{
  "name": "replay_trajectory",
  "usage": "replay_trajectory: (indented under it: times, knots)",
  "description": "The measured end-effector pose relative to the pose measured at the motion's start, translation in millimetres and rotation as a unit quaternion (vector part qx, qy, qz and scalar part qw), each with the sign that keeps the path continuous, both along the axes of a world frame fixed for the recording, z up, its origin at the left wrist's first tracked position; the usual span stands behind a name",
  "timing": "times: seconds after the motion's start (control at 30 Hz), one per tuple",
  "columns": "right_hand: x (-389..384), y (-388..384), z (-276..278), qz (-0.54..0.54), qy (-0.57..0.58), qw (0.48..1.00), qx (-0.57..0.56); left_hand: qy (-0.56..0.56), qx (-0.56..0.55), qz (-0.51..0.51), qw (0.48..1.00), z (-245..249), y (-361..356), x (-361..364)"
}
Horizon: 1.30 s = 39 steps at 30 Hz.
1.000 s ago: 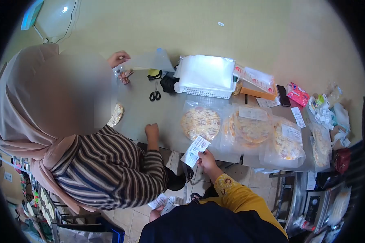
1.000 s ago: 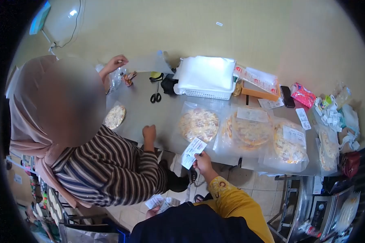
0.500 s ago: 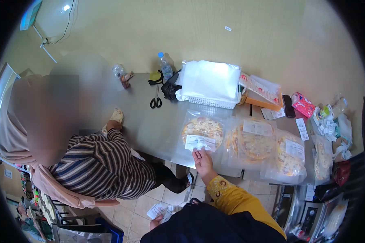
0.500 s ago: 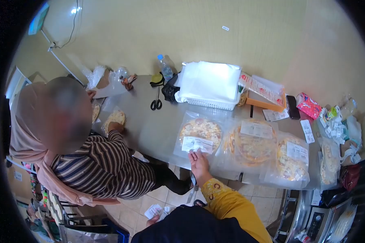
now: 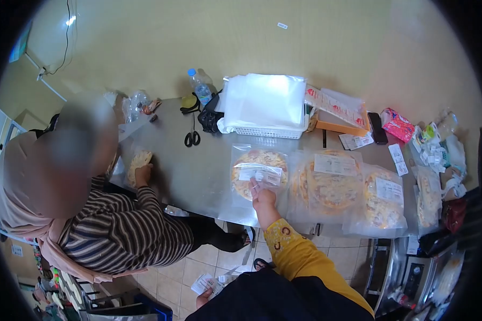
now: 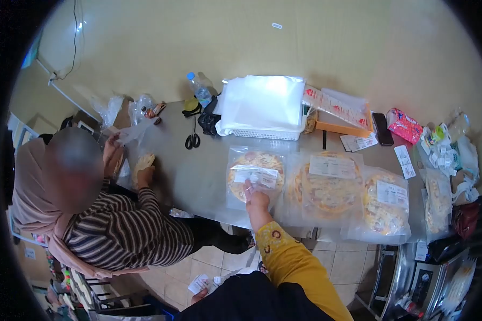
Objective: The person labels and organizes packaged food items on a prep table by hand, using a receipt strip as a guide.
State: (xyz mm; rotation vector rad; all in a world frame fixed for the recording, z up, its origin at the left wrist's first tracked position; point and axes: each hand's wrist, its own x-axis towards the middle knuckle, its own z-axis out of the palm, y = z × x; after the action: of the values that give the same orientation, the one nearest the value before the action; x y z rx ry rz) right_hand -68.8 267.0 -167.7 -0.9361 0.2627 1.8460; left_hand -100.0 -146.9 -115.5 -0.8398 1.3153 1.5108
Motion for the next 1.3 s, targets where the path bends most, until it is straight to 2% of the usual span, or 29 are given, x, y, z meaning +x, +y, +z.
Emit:
replay_trajectory:
  times: [0.07,0.17,0.23,0.3,0.37,0.47,0.53,0.63,0.73,0.77,0.87,0.93,1.0,1.13,1.3]
  knots:
    - [2,9,-11,0.011,0.034,0.999,0.023,-0.012,0.005,-0.008,1.000,13,9,0]
    - [16,4,-22,0.028,0.089,0.995,0.047,0.001,0.040,-0.017,0.999,4,0,-5]
    - [24,-10,-24,0.030,0.107,0.994,0.017,0.047,-0.015,0.022,0.999,36,29,8]
    - [29,-26,-14,0.010,0.073,0.995,0.065,0.064,-0.025,0.026,0.997,34,26,6]
    - [29,-26,-17,-0.013,0.065,0.991,0.119,0.053,0.008,-0.007,0.999,-4,-4,-6]
    - [19,-10,-52,-0.029,0.077,0.980,0.181,0.135,0.038,-0.089,0.986,10,-3,-3]
    - [16,-1,-54,-0.007,0.071,0.976,0.205,0.113,0.039,-0.080,0.990,12,-7,-3]
    - [21,-19,-32,-0.020,0.087,0.981,0.174,0.078,0.040,-0.065,0.994,12,-8,-10]
    - [27,-33,-22,0.026,0.134,0.979,0.150,0.062,0.052,-0.071,0.994,12,-7,-18]
    - [25,-33,-37,0.024,0.175,0.966,0.190,0.060,0.058,-0.078,0.993,13,-5,-21]
    - [13,-21,-30,0.047,0.056,0.976,0.206,0.058,0.073,-0.103,0.990,16,-3,-29]
    - [7,-11,-29,0.076,0.132,0.954,0.257,0.060,0.082,-0.125,0.987,20,0,-32]
    - [-7,0,-29,0.081,0.156,0.944,0.278,0.056,0.092,-0.150,0.983,20,12,-32]
    - [42,-40,81,0.156,0.007,0.940,0.304,0.049,0.111,-0.209,0.970,19,38,-30]
    - [156,-86,172,0.208,0.005,0.936,0.283,0.035,0.129,-0.246,0.960,19,57,-21]
